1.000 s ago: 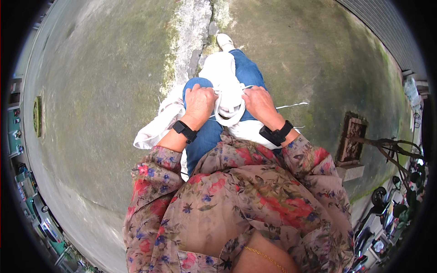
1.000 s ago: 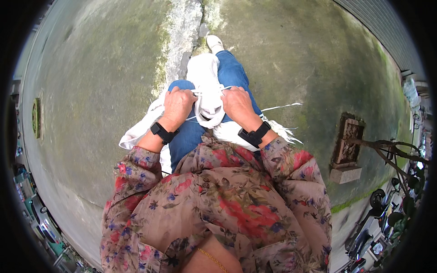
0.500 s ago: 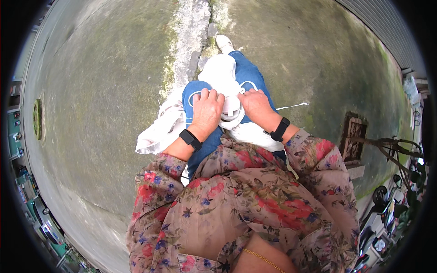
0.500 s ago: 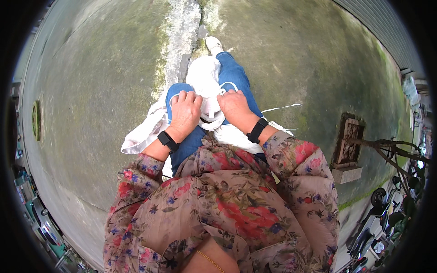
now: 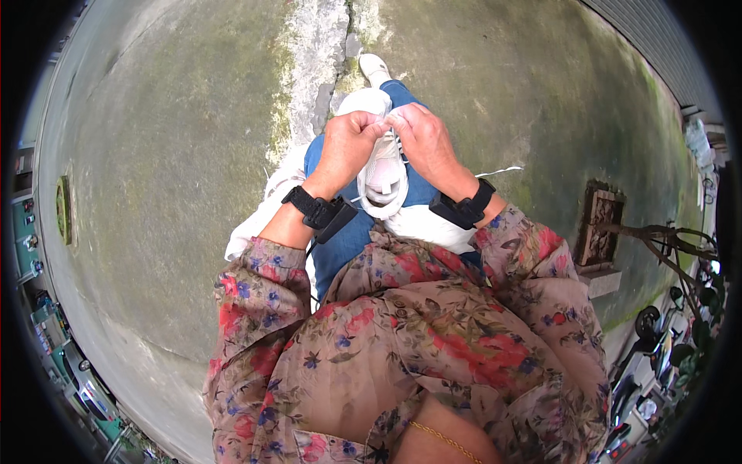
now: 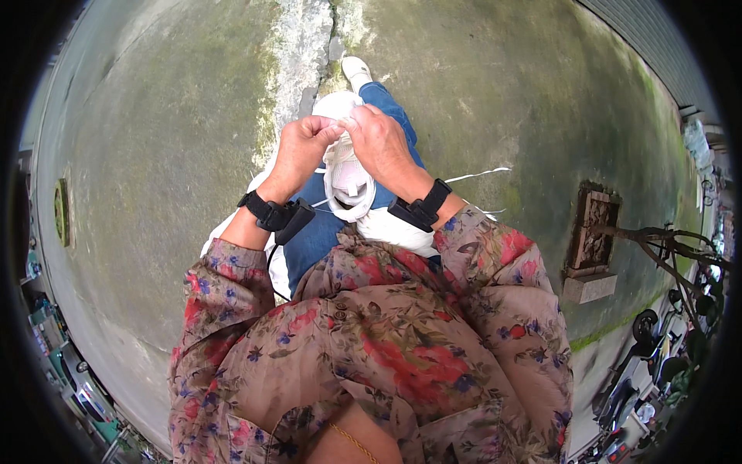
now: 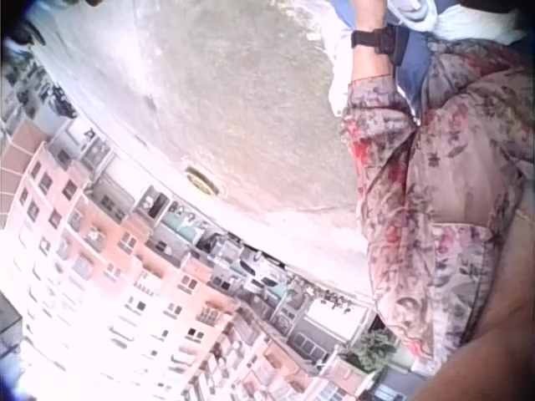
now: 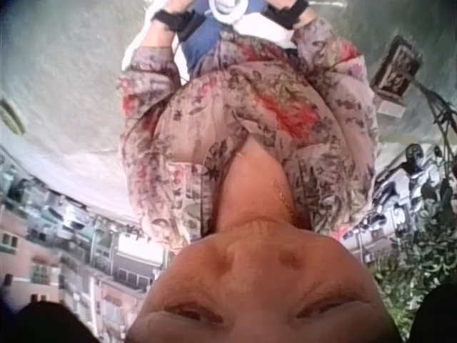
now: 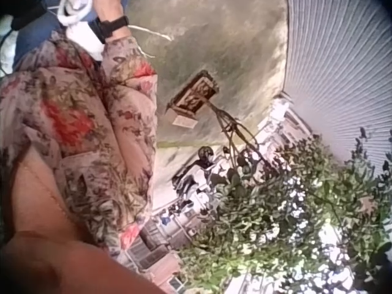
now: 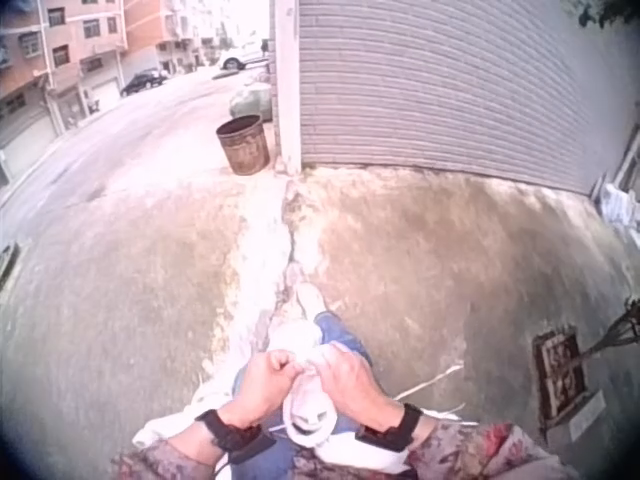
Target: Lace and tie the shoelaces of a white shoe while holding it in the lap.
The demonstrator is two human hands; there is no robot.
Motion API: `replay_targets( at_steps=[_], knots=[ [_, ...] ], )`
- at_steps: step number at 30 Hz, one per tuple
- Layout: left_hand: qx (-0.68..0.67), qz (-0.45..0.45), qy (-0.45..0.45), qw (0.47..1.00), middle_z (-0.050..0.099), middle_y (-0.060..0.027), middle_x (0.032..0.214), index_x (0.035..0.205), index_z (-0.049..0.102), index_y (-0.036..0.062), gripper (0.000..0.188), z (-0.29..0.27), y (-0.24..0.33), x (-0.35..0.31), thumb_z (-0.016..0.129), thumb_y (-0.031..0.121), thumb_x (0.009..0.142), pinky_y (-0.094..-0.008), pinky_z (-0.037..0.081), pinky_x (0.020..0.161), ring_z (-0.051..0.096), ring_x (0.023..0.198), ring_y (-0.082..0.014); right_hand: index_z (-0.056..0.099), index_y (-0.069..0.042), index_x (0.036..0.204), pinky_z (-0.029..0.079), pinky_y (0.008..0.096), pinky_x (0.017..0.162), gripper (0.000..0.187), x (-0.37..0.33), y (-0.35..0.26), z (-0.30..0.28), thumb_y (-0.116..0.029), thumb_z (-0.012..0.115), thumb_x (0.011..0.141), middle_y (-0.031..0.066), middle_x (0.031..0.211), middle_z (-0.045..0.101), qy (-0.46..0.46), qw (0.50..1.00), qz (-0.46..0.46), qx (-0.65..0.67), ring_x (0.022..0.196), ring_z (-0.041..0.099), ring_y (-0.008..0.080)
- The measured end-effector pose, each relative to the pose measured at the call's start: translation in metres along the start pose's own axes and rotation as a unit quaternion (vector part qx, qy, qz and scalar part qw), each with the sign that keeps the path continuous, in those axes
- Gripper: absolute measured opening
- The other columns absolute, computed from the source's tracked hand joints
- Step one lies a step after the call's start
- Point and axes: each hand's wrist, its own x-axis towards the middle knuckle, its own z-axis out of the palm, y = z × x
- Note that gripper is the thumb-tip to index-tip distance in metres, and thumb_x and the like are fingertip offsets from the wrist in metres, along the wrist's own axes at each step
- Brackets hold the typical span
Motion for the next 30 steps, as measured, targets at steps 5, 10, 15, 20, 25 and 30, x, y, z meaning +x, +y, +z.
replay_targets(
  at_steps=[5, 10, 15, 20, 25, 30],
  knots=[
    [0.086, 0.017, 0.019, 0.996, 0.059, -0.0052, 0.066, 0.089, 0.061, -0.0044, 0.023, -0.021, 0.003, 0.026, 0.062, 0.017, 0.081, -0.0261, 0.043, 0.057, 0.052, 0.062, -0.0093, 0.053, 0.002, 0.095, 0.045, 0.0404, 0.066, 0.031, 0.031, 0.011, -0.004, -0.027, 0.054, 0.083, 0.0188, 0.083, 0.06, -0.1, 0.989, 0.11, -0.003, 0.077, 0.057, 0.0344],
    [0.22, 0.025, 0.066, 0.973, 0.062, -0.0132, 0.089, 0.102, 0.058, -0.0017, 0.031, -0.106, -0.03, -0.035, 0.061, 0.02, 0.08, -0.0297, 0.047, 0.068, 0.058, 0.077, -0.0177, 0.046, 0.004, 0.116, 0.046, 0.0353, 0.071, 0.047, 0.01, 0.036, -0.039, -0.027, 0.055, 0.082, 0.014, 0.085, 0.062, -0.05, 0.985, 0.163, 0.002, 0.078, 0.06, 0.0252],
    [0.219, -0.106, 0.0, 0.97, 0.057, -0.0157, 0.101, 0.108, 0.056, -0.0002, 0.049, -0.16, -0.072, -0.159, 0.066, 0.035, 0.075, -0.0363, 0.046, 0.076, 0.055, 0.093, -0.0271, 0.053, 0.004, 0.109, 0.046, 0.0326, 0.07, 0.038, -0.038, 0.095, -0.054, -0.023, 0.056, 0.081, 0.0143, 0.085, 0.062, -0.09, 0.976, 0.195, -0.02, 0.076, 0.06, 0.0231],
    [0.068, -0.12, 0.139, 0.981, 0.059, -0.0152, 0.098, 0.108, 0.055, -0.0003, 0.042, -0.138, -0.103, -0.221, 0.063, 0.029, 0.079, -0.0327, 0.048, 0.069, 0.058, 0.087, -0.0218, 0.059, 0.002, 0.1, 0.046, 0.0327, 0.068, 0.028, -0.04, 0.058, -0.031, -0.017, 0.056, 0.081, 0.0162, 0.087, 0.063, -0.109, 0.971, 0.212, 0.002, 0.077, 0.06, 0.0229],
    [0.185, -0.089, 0.281, 0.938, 0.062, -0.0176, 0.074, 0.095, 0.061, 0.0004, 0.021, -0.157, -0.106, -0.182, 0.059, 0.016, 0.082, -0.0309, 0.048, 0.06, 0.062, 0.065, -0.0233, 0.06, 0.001, 0.093, 0.046, 0.0323, 0.069, 0.019, -0.031, -0.011, 0.009, -0.013, 0.054, 0.082, 0.0166, 0.086, 0.062, -0.177, 0.981, 0.068, 0.04, 0.078, 0.06, 0.0289],
    [0.219, 0.112, 0.304, 0.92, 0.061, -0.0097, 0.063, 0.083, 0.063, 0.0015, 0.011, -0.172, -0.001, -0.109, 0.062, 0.011, 0.078, -0.0258, 0.045, 0.049, 0.056, 0.053, -0.0126, 0.058, 0.003, 0.098, 0.046, 0.037, 0.071, 0.036, -0.033, -0.084, 0.046, -0.027, 0.06, 0.078, 0.0171, 0.086, 0.061, -0.298, 0.942, -0.151, 0.038, 0.08, 0.059, 0.0318]
  ],
)
